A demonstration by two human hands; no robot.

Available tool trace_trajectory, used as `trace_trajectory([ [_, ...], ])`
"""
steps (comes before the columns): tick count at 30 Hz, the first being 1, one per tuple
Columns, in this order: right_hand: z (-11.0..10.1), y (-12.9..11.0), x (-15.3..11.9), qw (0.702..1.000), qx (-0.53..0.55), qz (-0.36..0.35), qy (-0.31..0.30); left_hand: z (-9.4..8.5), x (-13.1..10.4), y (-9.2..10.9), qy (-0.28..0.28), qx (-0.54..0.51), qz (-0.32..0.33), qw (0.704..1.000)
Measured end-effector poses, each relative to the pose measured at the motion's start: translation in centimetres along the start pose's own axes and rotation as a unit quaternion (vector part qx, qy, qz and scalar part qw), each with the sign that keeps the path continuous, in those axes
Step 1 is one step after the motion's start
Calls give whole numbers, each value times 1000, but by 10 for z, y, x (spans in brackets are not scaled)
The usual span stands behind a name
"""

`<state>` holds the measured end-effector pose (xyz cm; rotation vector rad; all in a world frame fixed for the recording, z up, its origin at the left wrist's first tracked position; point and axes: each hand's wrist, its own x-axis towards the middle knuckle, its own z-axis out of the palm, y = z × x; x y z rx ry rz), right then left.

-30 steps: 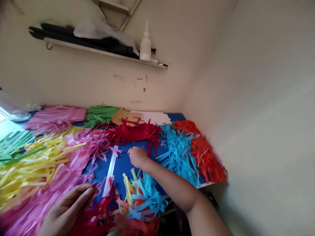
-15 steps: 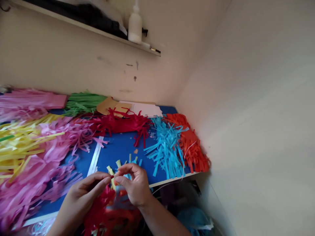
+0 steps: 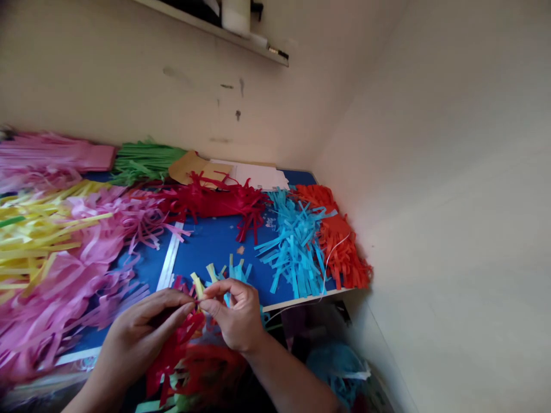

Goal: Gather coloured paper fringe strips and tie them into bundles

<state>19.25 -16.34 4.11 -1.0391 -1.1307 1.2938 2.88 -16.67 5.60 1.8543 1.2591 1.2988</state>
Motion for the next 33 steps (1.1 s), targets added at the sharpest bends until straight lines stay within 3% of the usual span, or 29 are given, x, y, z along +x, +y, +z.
trace_trajectory([
  [9, -3, -2, -6, 985, -137, -104, 11, 6, -1, 8, 60, 144, 137, 978],
  [16, -7, -17, -4, 943, -241, -226, -48, 5, -8, 11, 43, 155, 156, 975],
  [19, -10, -23, -4, 939, -263, -209, -73, 6, -10, 10, 35, 147, 168, 974],
  [24, -13, -21, -6, 963, -219, -136, -73, 2, -8, 10, -15, 65, 92, 994],
  [28, -13, -17, -7, 965, -210, -142, -65, -1, -9, 9, -12, 55, 57, 997],
  [33, -12, -18, -7, 960, -220, -157, -69, 1, -10, 7, -10, 65, 64, 996],
])
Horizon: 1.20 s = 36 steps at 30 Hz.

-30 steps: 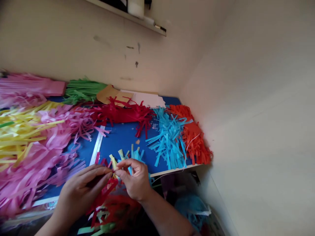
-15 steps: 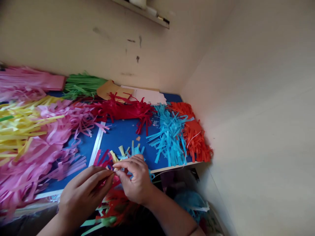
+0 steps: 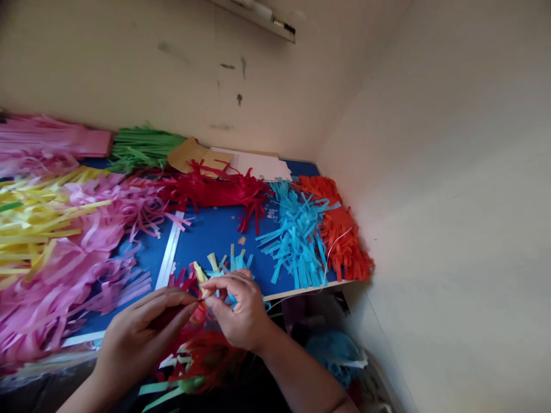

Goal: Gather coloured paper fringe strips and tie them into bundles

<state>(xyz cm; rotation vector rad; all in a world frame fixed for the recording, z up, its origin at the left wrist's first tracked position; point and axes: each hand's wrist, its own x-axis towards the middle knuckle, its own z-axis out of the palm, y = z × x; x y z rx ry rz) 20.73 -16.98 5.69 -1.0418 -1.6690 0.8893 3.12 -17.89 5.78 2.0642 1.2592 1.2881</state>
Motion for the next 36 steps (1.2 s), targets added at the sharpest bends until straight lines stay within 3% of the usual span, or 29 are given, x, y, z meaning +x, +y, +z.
trace_trajectory([
  [5, -3, -2, 0, 1000, -13, -2, -21, 1, 2, 4, 19, 5, 15, 1000],
  [12, -2, 3, 0, 1000, -15, 6, -12, -6, 3, -2, -6, 20, 18, 1000],
  [19, 1, 0, 2, 999, -28, -9, -17, 0, 2, -5, 11, 7, 37, 999],
  [25, -11, 4, 6, 999, 2, 38, -33, -1, 4, -5, 15, 15, 47, 999],
  [32, -13, 1, 5, 999, -28, -22, -41, -1, 9, -5, -20, 21, 65, 997],
  [36, -13, -1, 2, 999, -36, -23, -31, -1, 9, -5, -32, 23, 80, 996],
])
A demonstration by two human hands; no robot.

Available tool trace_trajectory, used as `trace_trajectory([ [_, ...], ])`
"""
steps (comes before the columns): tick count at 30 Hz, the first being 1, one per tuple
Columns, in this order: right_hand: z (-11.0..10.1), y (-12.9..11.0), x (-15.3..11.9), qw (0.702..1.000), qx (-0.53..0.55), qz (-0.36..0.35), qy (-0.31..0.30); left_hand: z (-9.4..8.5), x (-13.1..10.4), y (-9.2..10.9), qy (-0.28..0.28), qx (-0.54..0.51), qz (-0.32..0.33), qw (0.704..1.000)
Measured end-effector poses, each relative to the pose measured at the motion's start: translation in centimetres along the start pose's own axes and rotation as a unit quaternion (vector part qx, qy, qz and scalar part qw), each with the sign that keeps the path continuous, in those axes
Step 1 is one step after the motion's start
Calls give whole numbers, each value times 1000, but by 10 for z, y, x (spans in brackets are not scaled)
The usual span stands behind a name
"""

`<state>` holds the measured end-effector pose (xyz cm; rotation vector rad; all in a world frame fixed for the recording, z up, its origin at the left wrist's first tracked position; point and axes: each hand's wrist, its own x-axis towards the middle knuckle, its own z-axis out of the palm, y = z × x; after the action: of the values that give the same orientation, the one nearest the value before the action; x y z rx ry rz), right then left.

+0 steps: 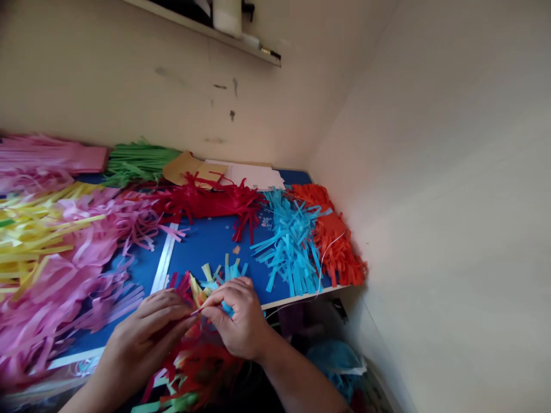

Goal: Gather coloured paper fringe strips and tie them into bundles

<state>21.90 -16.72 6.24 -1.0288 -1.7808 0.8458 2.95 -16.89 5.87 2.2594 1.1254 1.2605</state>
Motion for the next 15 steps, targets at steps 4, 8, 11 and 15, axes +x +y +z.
trace_trajectory([
  [4, 2, 3, -2, 1000, -9, -15, 3, 0, -1, 0, 8, 29, 9, 1000],
  [8, 3, 2, -2, 1000, -24, -5, 8, -1, 0, 1, -5, 31, 6, 999],
  [11, 3, 1, -2, 999, -31, 6, 13, -2, -2, -1, -4, 53, 2, 999],
  [15, 5, 3, -4, 999, -35, -2, 31, 0, -7, -5, -5, 61, -5, 998],
])
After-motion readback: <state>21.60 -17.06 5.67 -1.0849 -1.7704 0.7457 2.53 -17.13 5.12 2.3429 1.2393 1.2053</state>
